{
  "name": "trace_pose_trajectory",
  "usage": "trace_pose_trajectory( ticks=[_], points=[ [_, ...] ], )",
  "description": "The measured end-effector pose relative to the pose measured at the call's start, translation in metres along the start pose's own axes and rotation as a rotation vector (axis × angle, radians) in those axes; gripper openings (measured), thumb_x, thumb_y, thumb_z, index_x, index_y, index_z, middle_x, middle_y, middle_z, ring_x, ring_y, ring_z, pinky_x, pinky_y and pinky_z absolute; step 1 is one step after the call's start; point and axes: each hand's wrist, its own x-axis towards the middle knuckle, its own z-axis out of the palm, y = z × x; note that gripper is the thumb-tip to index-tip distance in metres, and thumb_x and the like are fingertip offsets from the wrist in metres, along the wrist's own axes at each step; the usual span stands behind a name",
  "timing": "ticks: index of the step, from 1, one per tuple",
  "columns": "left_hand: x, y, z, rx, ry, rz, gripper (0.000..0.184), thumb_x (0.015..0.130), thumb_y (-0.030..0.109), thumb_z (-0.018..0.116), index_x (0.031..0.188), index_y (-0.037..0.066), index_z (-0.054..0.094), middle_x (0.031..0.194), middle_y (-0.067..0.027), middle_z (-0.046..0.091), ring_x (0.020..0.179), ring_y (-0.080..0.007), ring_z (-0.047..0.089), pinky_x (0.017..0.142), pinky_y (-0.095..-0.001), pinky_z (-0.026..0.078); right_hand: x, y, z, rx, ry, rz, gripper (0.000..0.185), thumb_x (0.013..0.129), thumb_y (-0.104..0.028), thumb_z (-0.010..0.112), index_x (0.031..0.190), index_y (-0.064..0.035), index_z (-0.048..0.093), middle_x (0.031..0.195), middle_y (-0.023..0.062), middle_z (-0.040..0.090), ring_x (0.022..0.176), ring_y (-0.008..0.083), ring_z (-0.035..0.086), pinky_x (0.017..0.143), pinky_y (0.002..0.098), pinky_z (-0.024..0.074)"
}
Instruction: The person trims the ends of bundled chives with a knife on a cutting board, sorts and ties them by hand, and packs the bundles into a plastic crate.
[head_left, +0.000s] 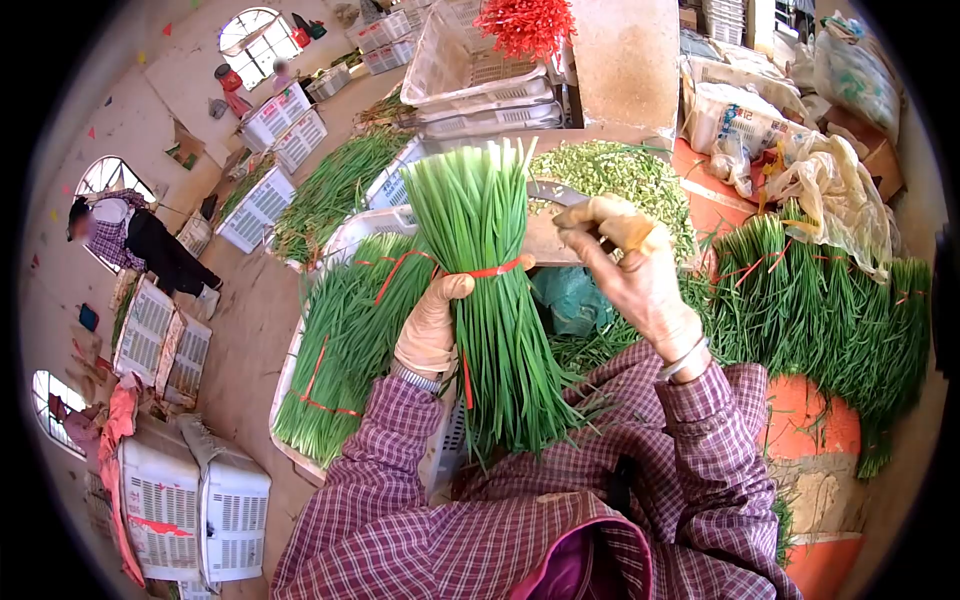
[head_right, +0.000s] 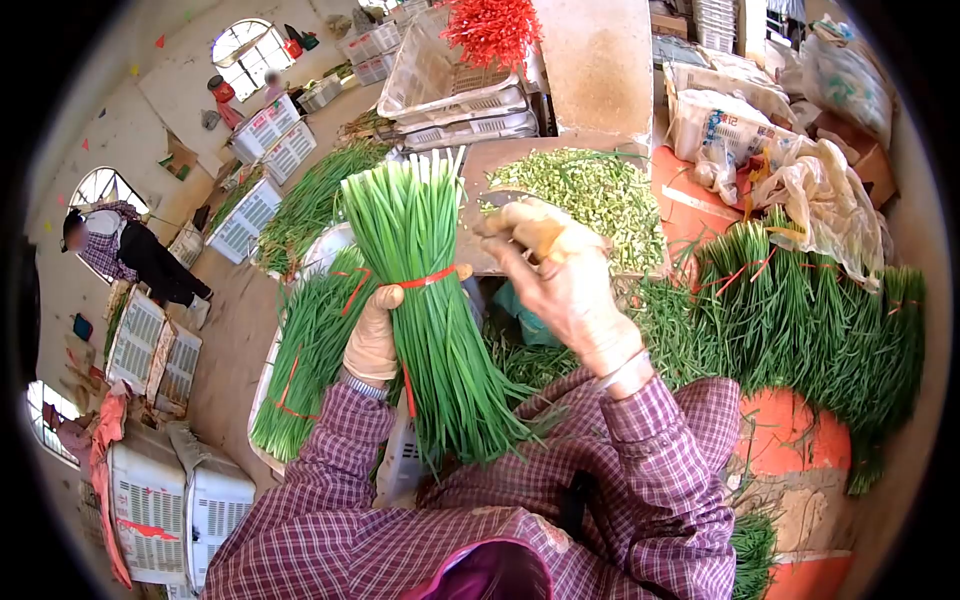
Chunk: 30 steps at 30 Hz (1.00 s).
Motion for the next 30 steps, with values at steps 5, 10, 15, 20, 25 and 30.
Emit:
trace_pose_trajectory(
  ticks=[5, 10, 15, 20, 25, 30],
  points=[
    [0.000, -0.012, -0.005, 0.009, 0.090, 0.016, 0.065, 0.077, 0.033, 0.081, 0.128, 0.000, 0.059, 0.113, -0.0082, 0.070, 0.094, -0.0188, 0.070, 0.085, -0.0329, 0.060, 0.007, -0.006, 0.010, -0.252, -0.136, -0.248, 0.018, 0.077, -0.011, 0.074, 0.095, -0.0135, 0.070, 0.091, 0.0052, 0.064, 0.086, 0.0291, 0.064, 0.076, 0.0412, 0.0525],
    [-0.004, -0.013, -0.008, 0.017, 0.085, -0.030, 0.063, 0.079, 0.039, 0.081, 0.126, 0.002, 0.061, 0.112, -0.0070, 0.070, 0.095, -0.0174, 0.069, 0.086, -0.0313, 0.058, 0.015, -0.004, 0.007, -0.432, -0.246, -0.301, 0.021, 0.077, -0.024, 0.071, 0.096, -0.0168, 0.068, 0.095, 0.0017, 0.061, 0.094, 0.0251, 0.061, 0.079, 0.0388, 0.0505],
    [-0.005, -0.019, -0.008, 0.010, 0.122, -0.015, 0.068, 0.080, 0.047, 0.080, 0.126, 0.001, 0.060, 0.112, -0.0074, 0.070, 0.094, -0.0169, 0.069, 0.086, -0.0314, 0.058, 0.027, 0.003, 0.007, -0.520, -0.252, -0.607, 0.024, 0.079, -0.029, 0.066, 0.095, -0.0121, 0.062, 0.095, 0.0026, 0.059, 0.097, 0.0245, 0.059, 0.086, 0.0390, 0.0475],
    [-0.007, -0.011, 0.001, 0.048, 0.014, -0.091, 0.077, 0.082, 0.052, 0.076, 0.133, -0.003, 0.055, 0.117, -0.0118, 0.068, 0.098, -0.0175, 0.068, 0.088, -0.0318, 0.058, 0.022, 0.030, 0.023, -0.505, -0.134, -0.447, 0.025, 0.080, -0.029, 0.065, 0.098, -0.0118, 0.057, 0.090, 0.0056, 0.057, 0.090, 0.0255, 0.060, 0.081, 0.0405, 0.0487],
    [0.000, -0.013, 0.004, -0.046, -0.057, -0.140, 0.079, 0.083, 0.049, 0.075, 0.137, -0.004, 0.052, 0.127, -0.0192, 0.065, 0.096, -0.0189, 0.069, 0.087, -0.0327, 0.059, 0.040, 0.041, 0.009, -0.264, 0.286, -0.032, 0.010, 0.096, -0.016, 0.061, 0.098, -0.0085, 0.055, 0.080, 0.0129, 0.065, 0.071, 0.0319, 0.066, 0.067, 0.0425, 0.0524],
    [0.002, -0.009, -0.007, 0.017, -0.021, -0.067, 0.078, 0.083, 0.048, 0.076, 0.136, -0.005, 0.053, 0.125, -0.0190, 0.066, 0.098, -0.0199, 0.069, 0.086, -0.0329, 0.059, 0.032, 0.073, -0.041, -0.437, 0.298, 0.032, 0.011, 0.096, -0.011, 0.061, 0.106, -0.0076, 0.060, 0.091, 0.0136, 0.068, 0.078, 0.0310, 0.067, 0.073, 0.0401, 0.0533]
  ],
)
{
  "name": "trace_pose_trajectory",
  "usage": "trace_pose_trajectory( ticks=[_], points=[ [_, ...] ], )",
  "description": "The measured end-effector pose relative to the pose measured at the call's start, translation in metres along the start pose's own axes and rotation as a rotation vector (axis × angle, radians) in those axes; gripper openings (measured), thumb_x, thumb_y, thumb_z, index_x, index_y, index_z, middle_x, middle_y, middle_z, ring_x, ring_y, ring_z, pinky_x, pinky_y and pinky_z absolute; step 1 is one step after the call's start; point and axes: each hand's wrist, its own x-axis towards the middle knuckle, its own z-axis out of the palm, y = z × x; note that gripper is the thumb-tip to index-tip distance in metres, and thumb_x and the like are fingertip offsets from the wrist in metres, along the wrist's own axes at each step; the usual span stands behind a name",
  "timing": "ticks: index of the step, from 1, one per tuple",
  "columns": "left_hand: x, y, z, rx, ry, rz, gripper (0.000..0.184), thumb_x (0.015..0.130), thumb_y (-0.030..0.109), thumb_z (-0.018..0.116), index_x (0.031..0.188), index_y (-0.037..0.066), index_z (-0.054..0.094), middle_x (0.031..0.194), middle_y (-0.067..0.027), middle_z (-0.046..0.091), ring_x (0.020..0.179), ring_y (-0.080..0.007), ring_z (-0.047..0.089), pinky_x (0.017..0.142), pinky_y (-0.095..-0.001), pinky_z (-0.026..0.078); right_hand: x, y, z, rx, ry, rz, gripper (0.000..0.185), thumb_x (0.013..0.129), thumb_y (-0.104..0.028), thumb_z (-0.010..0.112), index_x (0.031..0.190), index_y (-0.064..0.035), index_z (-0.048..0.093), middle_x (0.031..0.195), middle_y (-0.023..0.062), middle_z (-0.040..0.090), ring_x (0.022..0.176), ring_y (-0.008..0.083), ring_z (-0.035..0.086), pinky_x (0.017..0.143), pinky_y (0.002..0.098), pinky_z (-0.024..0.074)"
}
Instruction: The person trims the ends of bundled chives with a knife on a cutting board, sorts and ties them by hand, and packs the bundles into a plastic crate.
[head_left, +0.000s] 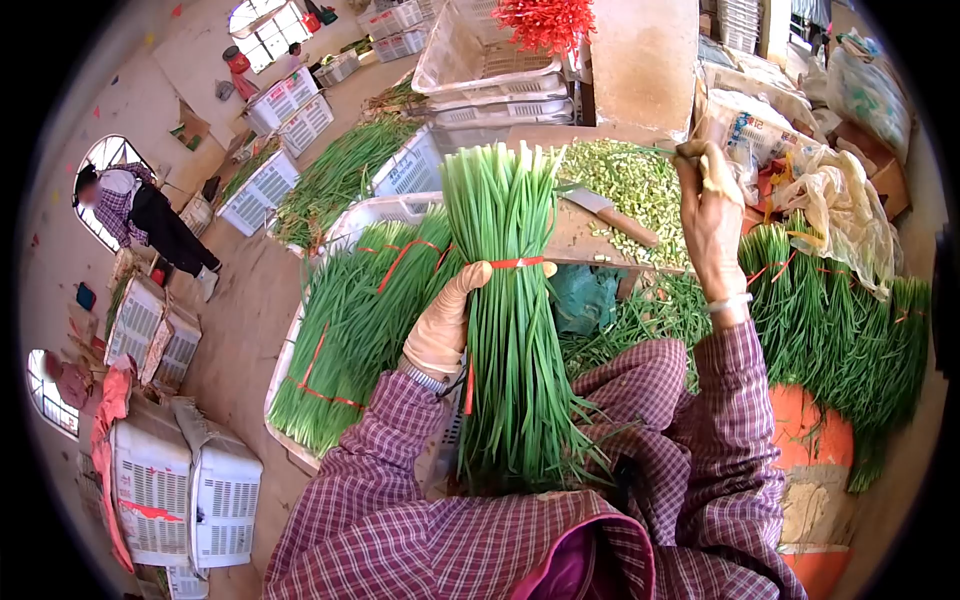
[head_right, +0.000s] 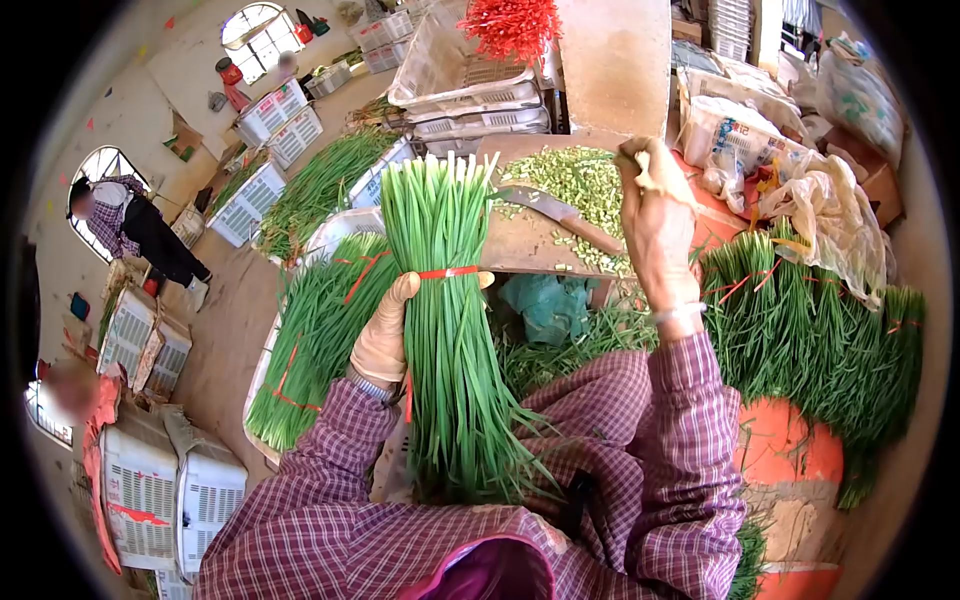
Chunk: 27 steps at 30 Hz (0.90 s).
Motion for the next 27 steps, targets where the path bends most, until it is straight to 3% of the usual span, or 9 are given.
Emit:
trace_pose_trajectory(
  ticks=[2, 5, 7, 9, 16, 18, 20, 22, 27],
  points=[
    [0.000, 0.001, 0.003, -0.005, 0.020, 0.016, 0.077, 0.083, 0.048, 0.076, 0.135, -0.004, 0.054, 0.123, -0.0176, 0.067, 0.099, -0.0206, 0.069, 0.089, -0.0322, 0.058, -0.013, -0.022, -0.002, 0.054, -0.109, -0.169, 0.017, 0.091, -0.008, 0.065, 0.109, -0.0066, 0.064, 0.095, 0.0121, 0.068, 0.087, 0.0267, 0.066, 0.078, 0.0387, 0.0535],
    [-0.003, 0.011, 0.017, 0.038, 0.000, 0.010, 0.075, 0.083, 0.047, 0.076, 0.134, -0.004, 0.055, 0.123, -0.0159, 0.068, 0.100, -0.0198, 0.069, 0.090, -0.0324, 0.057, -0.036, -0.073, 0.002, 0.472, -0.335, -0.059, 0.018, 0.084, -0.006, 0.065, 0.102, -0.0073, 0.070, 0.090, 0.0107, 0.066, 0.087, 0.0277, 0.065, 0.079, 0.0376, 0.0527],
    [0.000, -0.004, -0.002, -0.055, 0.028, -0.040, 0.067, 0.083, 0.041, 0.079, 0.130, -0.002, 0.059, 0.120, -0.0126, 0.069, 0.100, -0.0183, 0.068, 0.090, -0.0326, 0.058, -0.043, -0.089, 0.007, 0.303, -0.387, -0.206, 0.023, 0.080, -0.011, 0.070, 0.103, -0.0108, 0.071, 0.088, 0.0084, 0.064, 0.087, 0.0299, 0.064, 0.075, 0.0400, 0.0522],
    [0.003, -0.013, -0.012, 0.065, 0.172, 0.031, 0.069, 0.083, 0.050, 0.075, 0.128, 0.001, 0.059, 0.115, -0.0111, 0.070, 0.097, -0.0202, 0.069, 0.087, -0.0328, 0.058, -0.046, -0.092, 0.016, 0.196, -0.326, -0.290, 0.020, 0.079, -0.013, 0.071, 0.098, -0.0104, 0.070, 0.086, 0.0074, 0.062, 0.086, 0.0282, 0.064, 0.074, 0.0400, 0.0519],
    [-0.007, -0.001, 0.007, 0.050, 0.159, 0.024, 0.069, 0.083, 0.050, 0.076, 0.129, 0.003, 0.058, 0.116, -0.0097, 0.068, 0.100, -0.0200, 0.068, 0.090, -0.0348, 0.057, -0.045, -0.086, 0.023, -0.008, -0.376, -0.500, 0.023, 0.079, -0.021, 0.073, 0.098, -0.0126, 0.064, 0.090, 0.0036, 0.062, 0.083, 0.0245, 0.063, 0.069, 0.0386, 0.0515],
    [-0.006, 0.001, 0.006, 0.041, 0.184, 0.025, 0.069, 0.083, 0.051, 0.075, 0.129, 0.003, 0.058, 0.116, -0.0097, 0.068, 0.100, -0.0198, 0.068, 0.090, -0.0347, 0.057, -0.040, -0.086, 0.024, 0.015, -0.350, -0.525, 0.021, 0.080, -0.021, 0.072, 0.096, -0.0123, 0.063, 0.088, 0.0036, 0.061, 0.081, 0.0245, 0.062, 0.069, 0.0383, 0.0513],
    [-0.009, 0.003, 0.000, -0.099, 0.157, 0.000, 0.060, 0.081, 0.033, 0.081, 0.128, 0.002, 0.060, 0.117, -0.0078, 0.068, 0.102, -0.0184, 0.067, 0.093, -0.0337, 0.057, -0.039, -0.088, 0.023, 0.040, -0.325, -0.551, 0.019, 0.080, -0.022, 0.071, 0.095, -0.0120, 0.063, 0.086, 0.0036, 0.060, 0.080, 0.0245, 0.061, 0.068, 0.0379, 0.0511],
    [-0.010, 0.004, 0.004, -0.107, 0.161, -0.013, 0.059, 0.081, 0.033, 0.081, 0.127, 0.002, 0.061, 0.116, -0.0078, 0.069, 0.101, -0.0187, 0.068, 0.093, -0.0335, 0.057, -0.039, -0.090, 0.018, -0.038, -0.436, -0.559, 0.022, 0.083, -0.025, 0.068, 0.098, -0.0099, 0.063, 0.088, 0.0069, 0.058, 0.089, 0.0258, 0.062, 0.077, 0.0381, 0.0512],
    [-0.005, -0.001, -0.013, -0.112, 0.069, -0.074, 0.062, 0.083, 0.036, 0.079, 0.130, 0.000, 0.060, 0.118, -0.0112, 0.069, 0.099, -0.0199, 0.069, 0.091, -0.0336, 0.058, -0.031, -0.087, 0.020, -0.170, -0.528, -0.481, 0.019, 0.083, -0.022, 0.068, 0.097, -0.0102, 0.062, 0.087, 0.0079, 0.059, 0.087, 0.0260, 0.062, 0.071, 0.0394, 0.0518]
  ],
)
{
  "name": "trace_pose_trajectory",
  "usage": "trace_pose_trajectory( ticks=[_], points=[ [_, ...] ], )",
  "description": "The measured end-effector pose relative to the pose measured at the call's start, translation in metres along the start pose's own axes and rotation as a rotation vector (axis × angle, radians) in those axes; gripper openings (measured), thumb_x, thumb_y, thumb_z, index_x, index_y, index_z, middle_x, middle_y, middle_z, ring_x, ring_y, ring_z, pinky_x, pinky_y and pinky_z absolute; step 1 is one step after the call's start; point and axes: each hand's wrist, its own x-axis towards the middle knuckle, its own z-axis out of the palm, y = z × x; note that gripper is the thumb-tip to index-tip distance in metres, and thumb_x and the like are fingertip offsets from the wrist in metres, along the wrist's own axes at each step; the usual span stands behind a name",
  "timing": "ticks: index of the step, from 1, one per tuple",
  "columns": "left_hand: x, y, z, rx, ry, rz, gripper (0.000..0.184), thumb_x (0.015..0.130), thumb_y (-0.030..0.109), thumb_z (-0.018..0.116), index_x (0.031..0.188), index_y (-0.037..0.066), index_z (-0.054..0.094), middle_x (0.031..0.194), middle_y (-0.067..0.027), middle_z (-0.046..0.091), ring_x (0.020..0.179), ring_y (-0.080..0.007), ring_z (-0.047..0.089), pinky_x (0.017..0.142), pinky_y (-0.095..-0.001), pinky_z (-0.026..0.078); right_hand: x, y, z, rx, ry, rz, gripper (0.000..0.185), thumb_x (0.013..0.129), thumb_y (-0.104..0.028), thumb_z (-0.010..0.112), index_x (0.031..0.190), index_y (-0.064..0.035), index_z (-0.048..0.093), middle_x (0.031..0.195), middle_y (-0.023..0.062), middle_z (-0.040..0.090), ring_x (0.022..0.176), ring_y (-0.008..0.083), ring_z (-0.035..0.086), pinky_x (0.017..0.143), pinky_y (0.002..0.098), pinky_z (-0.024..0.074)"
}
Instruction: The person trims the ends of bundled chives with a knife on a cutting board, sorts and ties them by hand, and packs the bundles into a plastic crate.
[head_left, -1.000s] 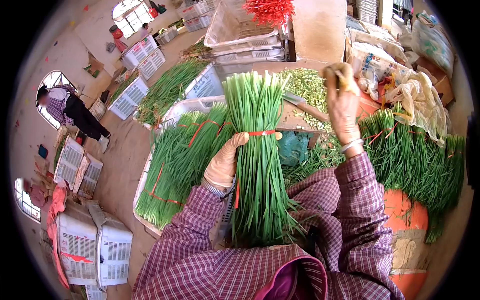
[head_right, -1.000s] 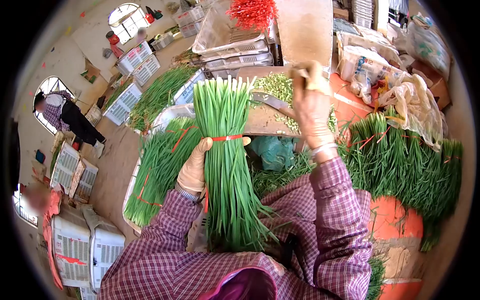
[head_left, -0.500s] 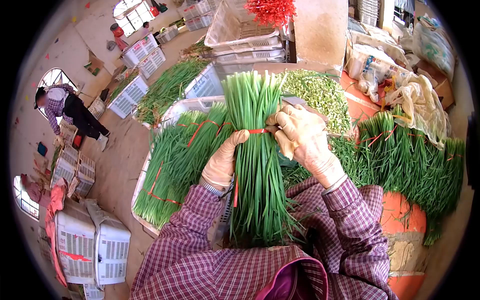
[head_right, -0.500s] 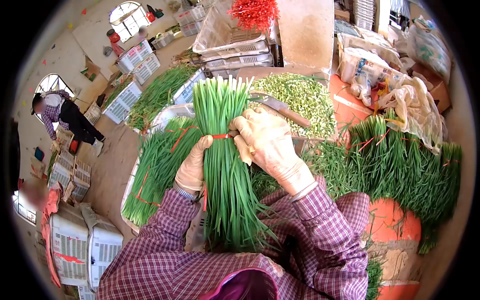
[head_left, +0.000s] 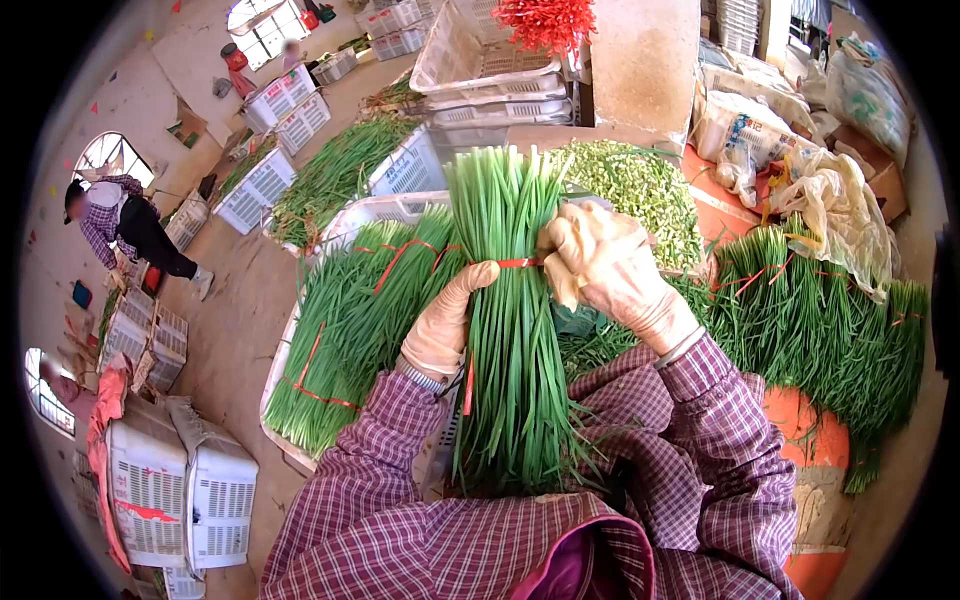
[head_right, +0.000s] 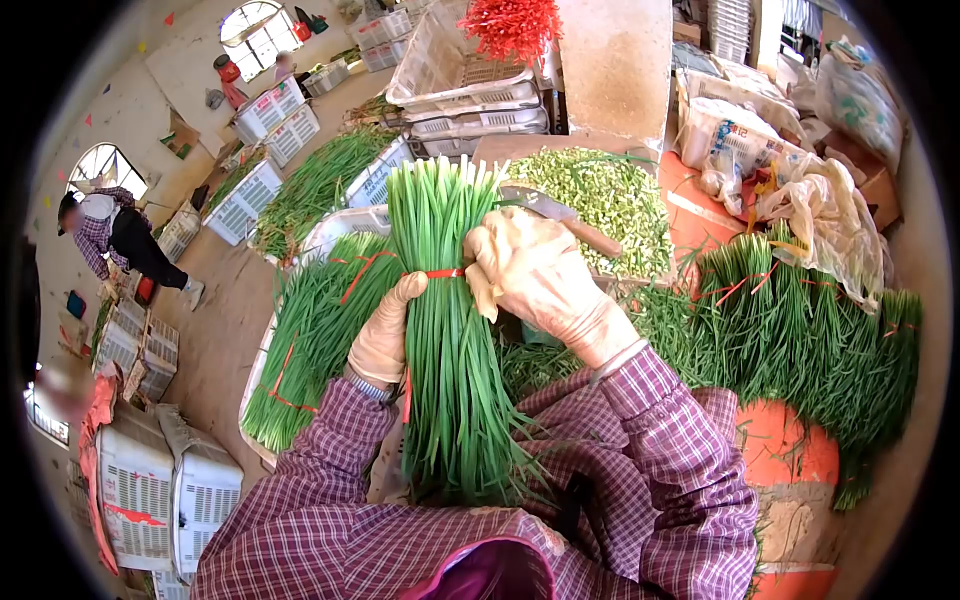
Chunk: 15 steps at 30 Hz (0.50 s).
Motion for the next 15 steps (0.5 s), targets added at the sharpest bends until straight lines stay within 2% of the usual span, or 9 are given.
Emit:
trace_pose_trajectory(
  ticks=[1, 2, 3, 5, 7, 8, 11, 14, 15],
  points=[
    [0.000, 0.001, 0.000, 0.009, -0.061, -0.011, 0.066, 0.083, 0.038, 0.079, 0.132, -0.001, 0.058, 0.120, -0.0134, 0.068, 0.098, -0.0199, 0.069, 0.090, -0.0335, 0.058, 0.004, 0.002, -0.003, -0.054, -0.090, 0.099, 0.017, 0.084, -0.021, 0.067, 0.097, -0.0105, 0.062, 0.087, 0.0085, 0.059, 0.085, 0.0260, 0.062, 0.068, 0.0401, 0.0518],
    [0.001, 0.002, 0.001, 0.016, -0.123, -0.021, 0.070, 0.083, 0.040, 0.078, 0.133, -0.003, 0.057, 0.123, -0.0155, 0.068, 0.097, -0.0199, 0.070, 0.090, -0.0335, 0.058, -0.003, 0.025, 0.009, -0.151, 0.187, 0.045, 0.015, 0.087, -0.021, 0.066, 0.096, -0.0097, 0.061, 0.084, 0.0092, 0.060, 0.082, 0.0251, 0.064, 0.067, 0.0402, 0.0529],
    [-0.005, 0.001, 0.004, 0.042, -0.079, 0.001, 0.076, 0.083, 0.044, 0.077, 0.136, -0.005, 0.054, 0.127, -0.0189, 0.066, 0.097, -0.0195, 0.070, 0.089, -0.0333, 0.058, -0.006, 0.042, 0.004, -0.158, 0.240, 0.115, 0.019, 0.089, -0.022, 0.067, 0.100, -0.0085, 0.061, 0.086, 0.0102, 0.061, 0.083, 0.0250, 0.065, 0.068, 0.0396, 0.0537],
    [-0.008, 0.000, 0.005, 0.049, -0.057, 0.016, 0.075, 0.083, 0.044, 0.077, 0.135, -0.006, 0.054, 0.126, -0.0190, 0.066, 0.097, -0.0195, 0.070, 0.089, -0.0331, 0.059, -0.007, 0.049, -0.003, -0.163, 0.294, 0.185, 0.022, 0.090, -0.024, 0.068, 0.104, -0.0074, 0.061, 0.087, 0.0111, 0.063, 0.083, 0.0249, 0.066, 0.070, 0.0389, 0.0544],
    [-0.007, 0.000, 0.003, 0.052, -0.046, 0.024, 0.074, 0.083, 0.043, 0.077, 0.135, -0.006, 0.055, 0.125, -0.0198, 0.066, 0.096, -0.0201, 0.070, 0.087, -0.0331, 0.059, -0.014, 0.043, -0.009, 0.306, 0.174, 0.478, 0.030, 0.089, -0.024, 0.072, 0.109, -0.0052, 0.061, 0.095, 0.0124, 0.066, 0.088, 0.0252, 0.067, 0.074, 0.0374, 0.0551],
    [-0.005, 0.000, 0.006, 0.052, -0.052, 0.022, 0.074, 0.083, 0.043, 0.077, 0.135, -0.006, 0.055, 0.125, -0.0198, 0.066, 0.096, -0.0201, 0.070, 0.087, -0.0331, 0.059, -0.014, 0.035, -0.007, 0.320, 0.198, 0.376, 0.036, 0.087, -0.022, 0.076, 0.114, -0.0053, 0.060, 0.100, 0.0136, 0.067, 0.091, 0.0264, 0.068, 0.075, 0.0372, 0.0550],
    [-0.004, 0.000, 0.012, 0.046, -0.072, 0.036, 0.073, 0.083, 0.042, 0.077, 0.135, -0.005, 0.055, 0.124, -0.0200, 0.067, 0.096, -0.0204, 0.070, 0.087, -0.0331, 0.059, -0.005, 0.014, 0.000, 0.643, 0.267, 0.426, 0.024, 0.088, -0.018, 0.074, 0.106, -0.0040, 0.066, 0.095, 0.0130, 0.069, 0.086, 0.0270, 0.068, 0.077, 0.0368, 0.0542],
    [-0.002, -0.002, 0.013, 0.040, -0.104, -0.007, 0.073, 0.082, 0.041, 0.078, 0.135, -0.005, 0.054, 0.122, -0.0201, 0.067, 0.096, -0.0207, 0.070, 0.088, -0.0333, 0.059, 0.003, 0.020, 0.010, 0.552, 0.312, 0.336, 0.018, 0.088, -0.016, 0.073, 0.098, -0.0022, 0.068, 0.090, 0.0135, 0.069, 0.084, 0.0274, 0.068, 0.075, 0.0348, 0.0541],
    [-0.003, -0.003, 0.014, 0.037, -0.099, -0.002, 0.072, 0.083, 0.040, 0.078, 0.134, -0.004, 0.055, 0.122, -0.0199, 0.067, 0.097, -0.0209, 0.070, 0.088, -0.0334, 0.060, 0.005, 0.019, 0.009, 0.650, 0.341, 0.413, 0.017, 0.091, -0.019, 0.071, 0.096, -0.0023, 0.069, 0.083, 0.0106, 0.069, 0.075, 0.0208, 0.068, 0.068, 0.0303, 0.0532]
  ],
)
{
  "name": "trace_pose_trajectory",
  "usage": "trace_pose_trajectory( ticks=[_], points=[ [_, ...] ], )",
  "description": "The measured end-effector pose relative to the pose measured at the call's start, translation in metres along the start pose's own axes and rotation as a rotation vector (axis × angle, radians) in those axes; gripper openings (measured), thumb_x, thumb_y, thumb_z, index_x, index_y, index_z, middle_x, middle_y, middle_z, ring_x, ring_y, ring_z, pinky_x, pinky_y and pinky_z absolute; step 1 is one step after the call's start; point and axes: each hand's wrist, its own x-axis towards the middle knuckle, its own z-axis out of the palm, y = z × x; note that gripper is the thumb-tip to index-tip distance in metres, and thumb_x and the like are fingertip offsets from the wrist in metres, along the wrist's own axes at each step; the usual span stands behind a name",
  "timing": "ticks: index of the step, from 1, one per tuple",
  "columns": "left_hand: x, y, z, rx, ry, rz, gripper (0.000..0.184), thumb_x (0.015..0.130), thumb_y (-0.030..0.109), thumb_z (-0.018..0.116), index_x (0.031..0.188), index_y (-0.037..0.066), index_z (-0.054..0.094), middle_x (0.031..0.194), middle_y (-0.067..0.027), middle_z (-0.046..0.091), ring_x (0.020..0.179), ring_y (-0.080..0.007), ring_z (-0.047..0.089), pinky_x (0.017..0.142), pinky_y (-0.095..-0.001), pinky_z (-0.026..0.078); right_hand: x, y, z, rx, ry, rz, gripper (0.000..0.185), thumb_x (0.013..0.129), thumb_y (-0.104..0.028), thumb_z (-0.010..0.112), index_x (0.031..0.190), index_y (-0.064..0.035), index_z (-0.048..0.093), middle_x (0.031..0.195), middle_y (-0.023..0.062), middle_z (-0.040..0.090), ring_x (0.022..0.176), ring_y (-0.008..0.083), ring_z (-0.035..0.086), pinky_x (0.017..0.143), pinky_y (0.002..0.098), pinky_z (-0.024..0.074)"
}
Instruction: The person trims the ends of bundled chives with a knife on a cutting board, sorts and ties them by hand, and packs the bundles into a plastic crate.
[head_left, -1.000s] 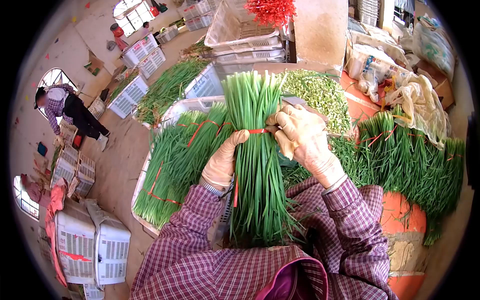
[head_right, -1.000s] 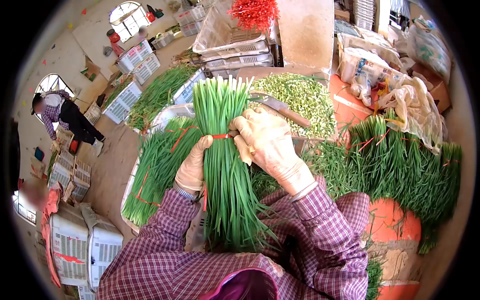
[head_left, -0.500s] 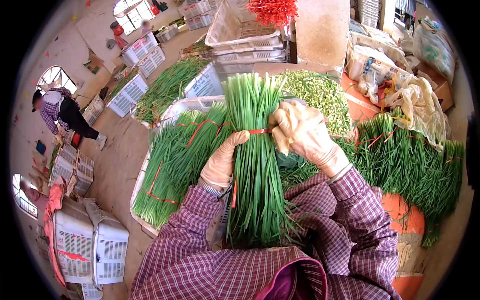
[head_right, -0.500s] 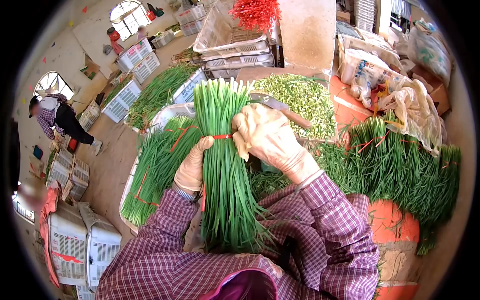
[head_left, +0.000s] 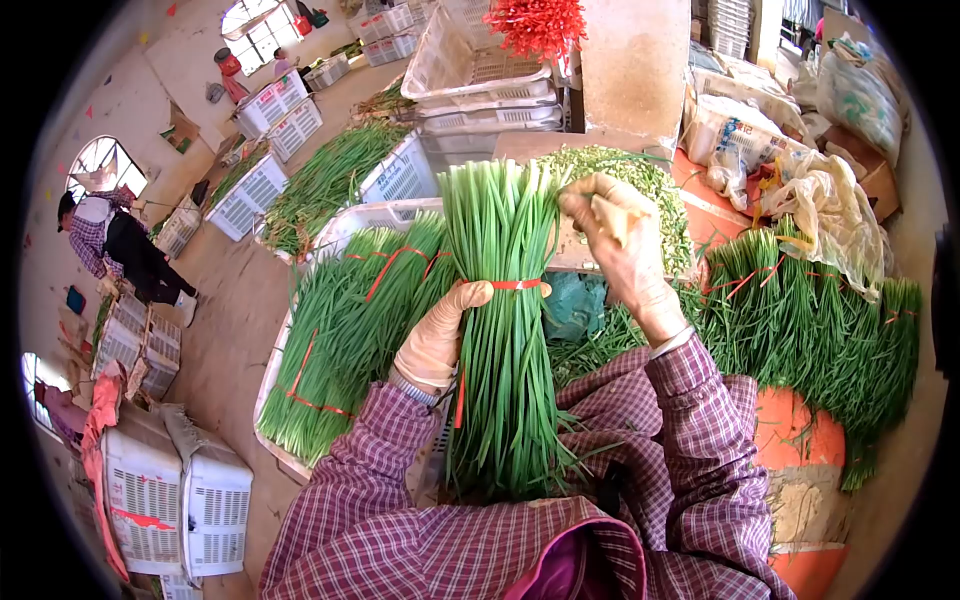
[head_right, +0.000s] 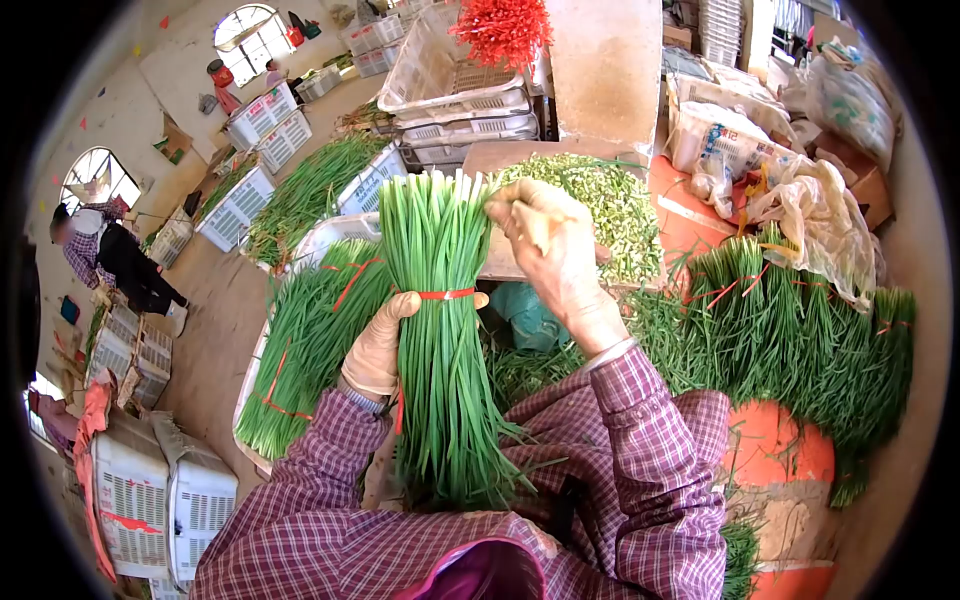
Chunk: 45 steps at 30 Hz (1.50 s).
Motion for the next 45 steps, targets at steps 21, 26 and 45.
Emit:
trace_pose_trajectory(
  ticks=[21, 26, 45],
  points=[
    [-0.016, 0.136, -0.014, 0.256, 0.427, 0.577, 0.054, 0.080, 0.040, 0.078, 0.119, 0.004, 0.067, 0.118, -0.0061, 0.066, 0.102, -0.0187, 0.065, 0.098, -0.0341, 0.052, -0.107, -0.001, 0.038, -0.293, -0.319, -0.008, 0.057, 0.070, 0.001, 0.070, 0.125, -0.0155, 0.062, 0.106, 0.0139, 0.065, 0.092, 0.0348, 0.067, 0.081, 0.0394, 0.0567],
    [-0.088, 0.265, -0.075, 0.576, 0.562, 0.648, 0.032, 0.087, 0.020, 0.076, 0.110, 0.000, 0.068, 0.097, -0.0067, 0.073, 0.083, -0.0160, 0.072, 0.080, -0.0293, 0.059, -0.128, 0.062, 0.030, -0.315, -0.540, 0.038, 0.026, 0.083, -0.002, 0.064, 0.106, -0.0128, 0.066, 0.100, 0.0099, 0.070, 0.092, 0.0331, 0.068, 0.081, 0.0398, 0.0566],
    [0.051, 0.146, -0.348, 0.908, 0.544, -0.193, 0.044, 0.073, 0.012, 0.086, 0.111, -0.001, 0.070, 0.100, -0.0092, 0.074, 0.086, -0.0181, 0.069, 0.083, -0.0330, 0.055, -0.133, 0.064, -0.172, -0.663, -0.205, 0.662, 0.023, 0.096, -0.007, 0.062, 0.117, 0.0014, 0.065, 0.093, 0.0100, 0.071, 0.083, 0.0155, 0.066, 0.072, 0.0280, 0.0532]
  ],
)
